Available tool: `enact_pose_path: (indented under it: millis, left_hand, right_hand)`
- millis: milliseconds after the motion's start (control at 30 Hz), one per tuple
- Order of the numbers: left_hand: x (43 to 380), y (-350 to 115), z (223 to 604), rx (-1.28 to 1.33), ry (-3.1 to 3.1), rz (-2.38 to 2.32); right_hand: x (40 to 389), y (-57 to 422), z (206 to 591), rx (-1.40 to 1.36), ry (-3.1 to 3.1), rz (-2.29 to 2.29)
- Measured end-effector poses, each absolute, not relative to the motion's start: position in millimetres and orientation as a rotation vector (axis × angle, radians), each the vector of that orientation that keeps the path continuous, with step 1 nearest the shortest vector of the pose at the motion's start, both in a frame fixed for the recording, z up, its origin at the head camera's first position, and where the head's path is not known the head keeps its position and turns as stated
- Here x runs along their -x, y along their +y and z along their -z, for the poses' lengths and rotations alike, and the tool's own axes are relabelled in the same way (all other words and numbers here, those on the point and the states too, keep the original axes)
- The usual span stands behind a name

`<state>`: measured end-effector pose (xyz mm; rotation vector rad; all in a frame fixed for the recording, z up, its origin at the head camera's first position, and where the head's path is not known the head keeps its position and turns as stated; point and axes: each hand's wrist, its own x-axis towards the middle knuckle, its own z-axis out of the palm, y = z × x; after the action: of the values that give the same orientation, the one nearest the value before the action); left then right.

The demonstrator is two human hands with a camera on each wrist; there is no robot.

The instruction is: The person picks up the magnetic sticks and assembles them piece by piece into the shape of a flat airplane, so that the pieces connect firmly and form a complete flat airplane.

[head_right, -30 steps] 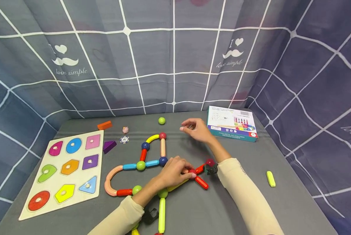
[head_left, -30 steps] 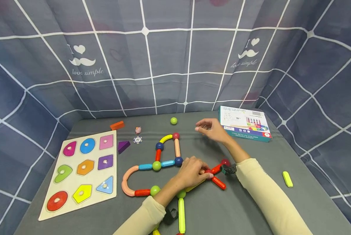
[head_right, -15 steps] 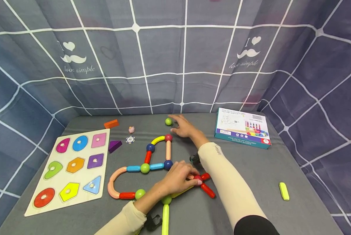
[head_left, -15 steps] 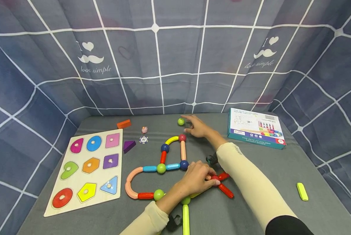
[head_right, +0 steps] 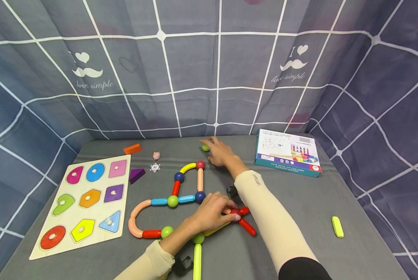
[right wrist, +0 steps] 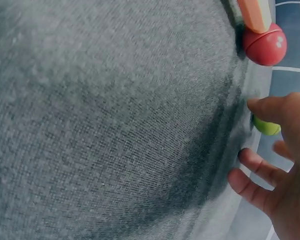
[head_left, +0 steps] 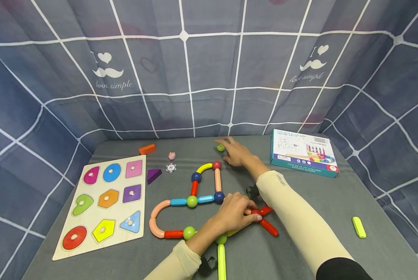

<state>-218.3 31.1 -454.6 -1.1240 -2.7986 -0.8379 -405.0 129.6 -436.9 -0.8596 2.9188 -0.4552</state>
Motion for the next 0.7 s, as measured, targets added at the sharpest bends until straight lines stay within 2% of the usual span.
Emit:
enact_pose_path:
  millis: [233,433,567,700]
  left_hand:
    - [217,32,454,1.117,-2.8,0.832]
    - [217,32,454,1.102,-2.803,0.844]
    - [217,32,454,1.105,-2.809,0.834]
    - [217,33,455,1.113,-2.807,0.824]
  right_hand:
    - [402,145,446,0.78,2.947,0.492]
    - [394,168,445,0.808,2.957,0.72]
    - [366,188,427,0.873,2.918,0.965]
    - [319,214,411,0.904,2.876,1.149]
